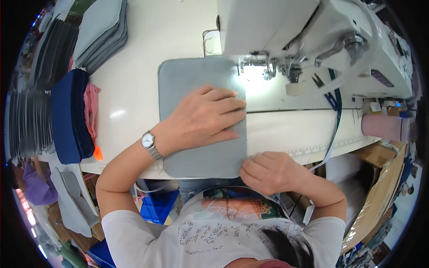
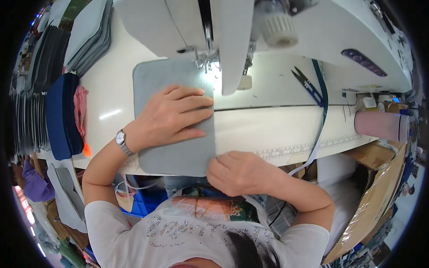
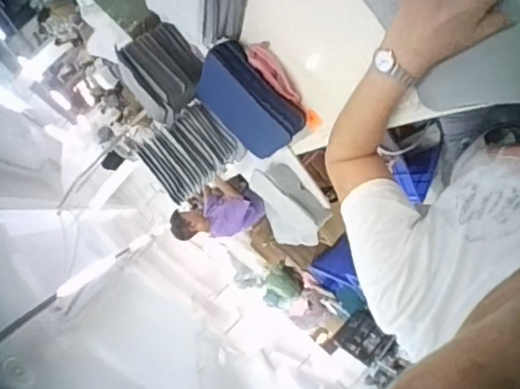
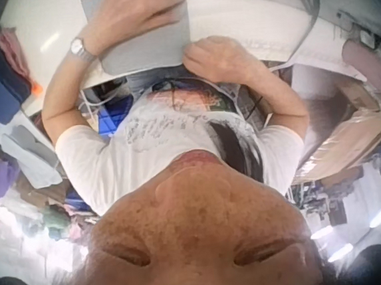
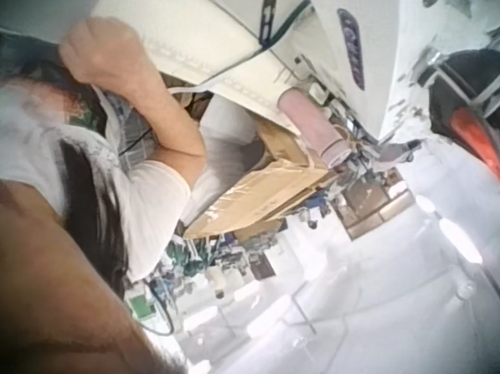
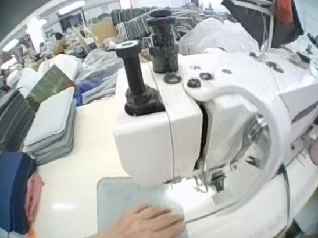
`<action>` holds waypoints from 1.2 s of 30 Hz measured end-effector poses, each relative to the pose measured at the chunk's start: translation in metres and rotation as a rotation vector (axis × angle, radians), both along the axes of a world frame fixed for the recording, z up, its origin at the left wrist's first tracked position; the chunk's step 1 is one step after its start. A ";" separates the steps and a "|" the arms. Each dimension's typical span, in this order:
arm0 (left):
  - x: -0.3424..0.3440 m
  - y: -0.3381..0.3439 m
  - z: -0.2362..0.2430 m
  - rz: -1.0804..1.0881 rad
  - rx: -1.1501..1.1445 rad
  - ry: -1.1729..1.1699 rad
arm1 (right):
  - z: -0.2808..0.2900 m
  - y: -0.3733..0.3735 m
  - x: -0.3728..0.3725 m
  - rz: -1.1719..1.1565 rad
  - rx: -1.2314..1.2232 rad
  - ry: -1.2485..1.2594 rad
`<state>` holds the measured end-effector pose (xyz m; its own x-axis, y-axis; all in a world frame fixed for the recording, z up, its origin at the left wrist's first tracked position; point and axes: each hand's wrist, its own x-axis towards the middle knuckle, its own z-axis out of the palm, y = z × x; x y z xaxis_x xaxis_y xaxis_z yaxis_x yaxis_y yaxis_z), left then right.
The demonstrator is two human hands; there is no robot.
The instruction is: The person is sewing and assembling leather or fabric pouches using an industrial sewing machine and foam inserts.
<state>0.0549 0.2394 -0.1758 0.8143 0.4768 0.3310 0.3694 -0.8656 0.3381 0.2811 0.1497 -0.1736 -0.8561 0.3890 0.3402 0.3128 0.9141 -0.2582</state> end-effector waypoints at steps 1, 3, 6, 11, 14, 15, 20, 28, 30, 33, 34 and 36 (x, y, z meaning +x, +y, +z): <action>0.000 0.000 0.002 0.002 -0.035 0.037 | -0.003 0.001 -0.001 -0.004 0.050 0.052; 0.000 0.003 0.003 0.009 -0.064 0.073 | -0.002 0.008 0.001 0.001 0.064 0.045; 0.002 0.008 0.002 0.025 -0.058 0.078 | -0.004 0.015 0.003 -0.001 0.070 0.043; 0.004 0.010 -0.008 0.028 0.023 0.051 | -0.008 0.032 0.007 -0.031 0.075 0.057; 0.006 0.004 -0.010 0.009 0.001 -0.008 | -0.006 0.044 0.009 -0.047 0.095 0.042; 0.006 0.006 -0.009 0.008 0.003 -0.011 | -0.007 0.049 0.010 -0.048 0.097 0.046; 0.002 0.016 -0.011 -0.014 0.031 -0.017 | -0.014 0.069 0.012 -0.065 0.127 0.012; -0.007 0.025 -0.015 0.005 0.015 -0.125 | -0.020 0.086 0.006 -0.089 0.004 -0.145; -0.006 0.027 -0.012 0.004 0.024 -0.129 | -0.024 0.087 0.007 -0.106 -0.012 -0.136; 0.002 0.029 -0.008 -0.022 -0.020 -0.091 | -0.030 0.090 0.012 -0.159 -0.055 -0.072; 0.006 0.030 -0.005 0.004 -0.046 -0.064 | -0.028 0.086 0.014 -0.192 -0.074 -0.034; 0.005 0.026 -0.001 0.072 -0.129 0.073 | -0.019 0.077 0.005 -0.284 -0.001 -0.035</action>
<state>0.0596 0.2655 -0.1765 0.7960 0.5696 0.2046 0.4568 -0.7872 0.4144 0.2858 0.2272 -0.1926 -0.7240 0.6153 0.3119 0.5652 0.7883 -0.2432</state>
